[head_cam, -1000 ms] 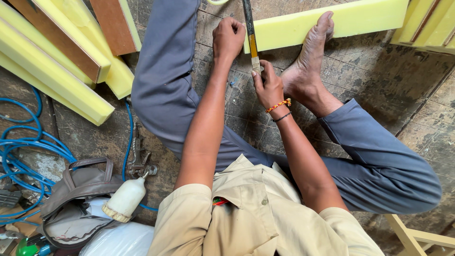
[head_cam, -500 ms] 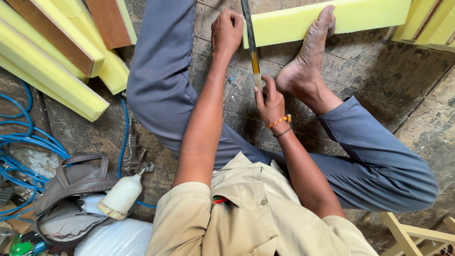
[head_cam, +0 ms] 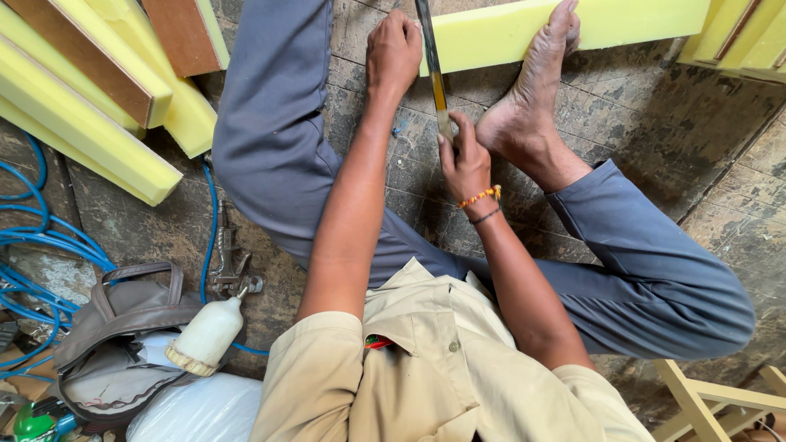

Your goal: The person sits on the workshop floor and cuts long yellow foam strips into narrower pieces using a long blade, holding each strip steady with one hand while sawing with the other, then sets cut pieces aside and reaches for the next strip.

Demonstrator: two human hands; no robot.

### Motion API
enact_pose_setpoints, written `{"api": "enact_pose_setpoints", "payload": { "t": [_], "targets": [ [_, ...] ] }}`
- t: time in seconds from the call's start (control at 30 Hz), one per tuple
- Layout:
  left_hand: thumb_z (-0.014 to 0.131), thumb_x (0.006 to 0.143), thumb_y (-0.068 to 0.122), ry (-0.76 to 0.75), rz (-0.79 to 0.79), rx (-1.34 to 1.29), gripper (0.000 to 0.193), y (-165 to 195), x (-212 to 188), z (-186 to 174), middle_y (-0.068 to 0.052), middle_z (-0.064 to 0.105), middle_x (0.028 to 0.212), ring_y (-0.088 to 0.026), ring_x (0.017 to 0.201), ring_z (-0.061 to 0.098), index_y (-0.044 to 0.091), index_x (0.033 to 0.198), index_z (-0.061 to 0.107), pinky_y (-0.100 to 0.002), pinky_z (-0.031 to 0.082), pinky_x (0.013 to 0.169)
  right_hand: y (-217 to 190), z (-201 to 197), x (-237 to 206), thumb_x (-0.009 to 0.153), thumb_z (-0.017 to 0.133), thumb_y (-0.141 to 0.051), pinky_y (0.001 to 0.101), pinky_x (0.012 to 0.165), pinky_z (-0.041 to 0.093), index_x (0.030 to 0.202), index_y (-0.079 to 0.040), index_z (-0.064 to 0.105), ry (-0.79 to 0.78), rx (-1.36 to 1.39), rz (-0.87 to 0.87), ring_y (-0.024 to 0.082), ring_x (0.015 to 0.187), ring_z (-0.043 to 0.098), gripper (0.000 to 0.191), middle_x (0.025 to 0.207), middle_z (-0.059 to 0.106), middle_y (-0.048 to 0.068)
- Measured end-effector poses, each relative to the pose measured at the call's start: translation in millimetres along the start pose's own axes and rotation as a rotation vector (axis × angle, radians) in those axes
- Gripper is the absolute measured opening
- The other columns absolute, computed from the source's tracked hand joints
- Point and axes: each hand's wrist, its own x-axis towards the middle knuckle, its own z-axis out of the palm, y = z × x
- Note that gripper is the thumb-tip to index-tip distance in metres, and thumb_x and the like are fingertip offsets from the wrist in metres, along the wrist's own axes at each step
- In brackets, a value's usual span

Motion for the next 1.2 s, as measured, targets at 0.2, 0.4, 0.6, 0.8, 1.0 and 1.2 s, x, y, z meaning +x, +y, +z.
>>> {"api": "enact_pose_setpoints", "payload": {
  "t": [0.2, 0.4, 0.6, 0.8, 1.0, 1.2],
  "targets": [
    [0.055, 0.099, 0.015, -0.029, -0.019, -0.016, 0.017, -2, 5, 1, -0.001, 0.055, 0.070, -0.014, 0.062, 0.057, 0.012, 0.083, 0.051, -0.034, 0.054, 0.061, -8, -12, -54, 0.101, 0.067, -0.010, 0.0389, 0.065, 0.058, 0.137, -0.009, 0.051, -0.020, -0.043, 0.014, 0.032, 0.077, 0.075, 0.039, 0.088, 0.073, 0.018],
    [0.055, 0.099, 0.015, 0.032, 0.018, -0.007, 0.016, 1, -2, -3, -0.002, 0.057, 0.072, -0.014, 0.063, 0.059, 0.010, 0.084, 0.053, -0.034, 0.054, 0.059, 0, 1, -23, 0.103, 0.065, -0.012, 0.0378, 0.057, 0.051, 0.138, -0.010, 0.052, -0.025, -0.003, 0.072, 0.027, 0.063, 0.069, 0.037, 0.079, 0.070, 0.016],
    [0.053, 0.100, 0.016, 0.019, -0.057, -0.026, 0.015, 2, 2, -10, -0.003, 0.060, 0.074, -0.015, 0.064, 0.061, 0.010, 0.086, 0.055, -0.036, 0.053, 0.058, -11, -16, -81, 0.101, 0.065, -0.014, 0.0363, 0.053, 0.050, 0.135, -0.009, 0.050, -0.153, 0.039, 0.203, 0.023, 0.057, 0.067, 0.038, 0.076, 0.070, 0.014],
    [0.056, 0.098, 0.015, 0.201, -0.118, -0.027, 0.013, -33, 13, -29, -0.003, 0.060, 0.075, -0.014, 0.067, 0.062, 0.009, 0.087, 0.055, -0.032, 0.053, 0.062, -17, -48, -137, 0.100, 0.066, -0.014, 0.0331, 0.058, 0.052, 0.135, -0.010, 0.054, -0.267, 0.035, 0.227, 0.019, 0.062, 0.067, 0.037, 0.077, 0.071, 0.013],
    [0.062, 0.090, 0.009, 0.161, -0.224, 0.158, 0.020, -16, -12, -35, -0.009, 0.059, 0.107, -0.024, 0.093, 0.064, 0.010, 0.110, 0.057, -0.039, 0.059, 0.075, -20, -93, -150, 0.101, 0.064, -0.009, 0.0283, 0.064, 0.055, 0.140, -0.006, 0.052, -0.114, 0.121, 0.248, 0.012, 0.070, 0.067, 0.041, 0.086, 0.072, 0.008],
    [0.087, 0.075, 0.024, -0.030, 0.460, 0.378, 0.074, 71, -32, -17, -0.022, 0.050, 0.142, -0.046, 0.131, 0.045, 0.010, 0.138, 0.051, -0.068, 0.040, 0.099, -18, -113, -162, 0.103, 0.062, -0.004, 0.0225, 0.066, 0.052, 0.142, -0.001, 0.050, 0.101, 0.311, 0.279, 0.006, 0.076, 0.061, 0.042, 0.091, 0.068, 0.003]
  ]
}}
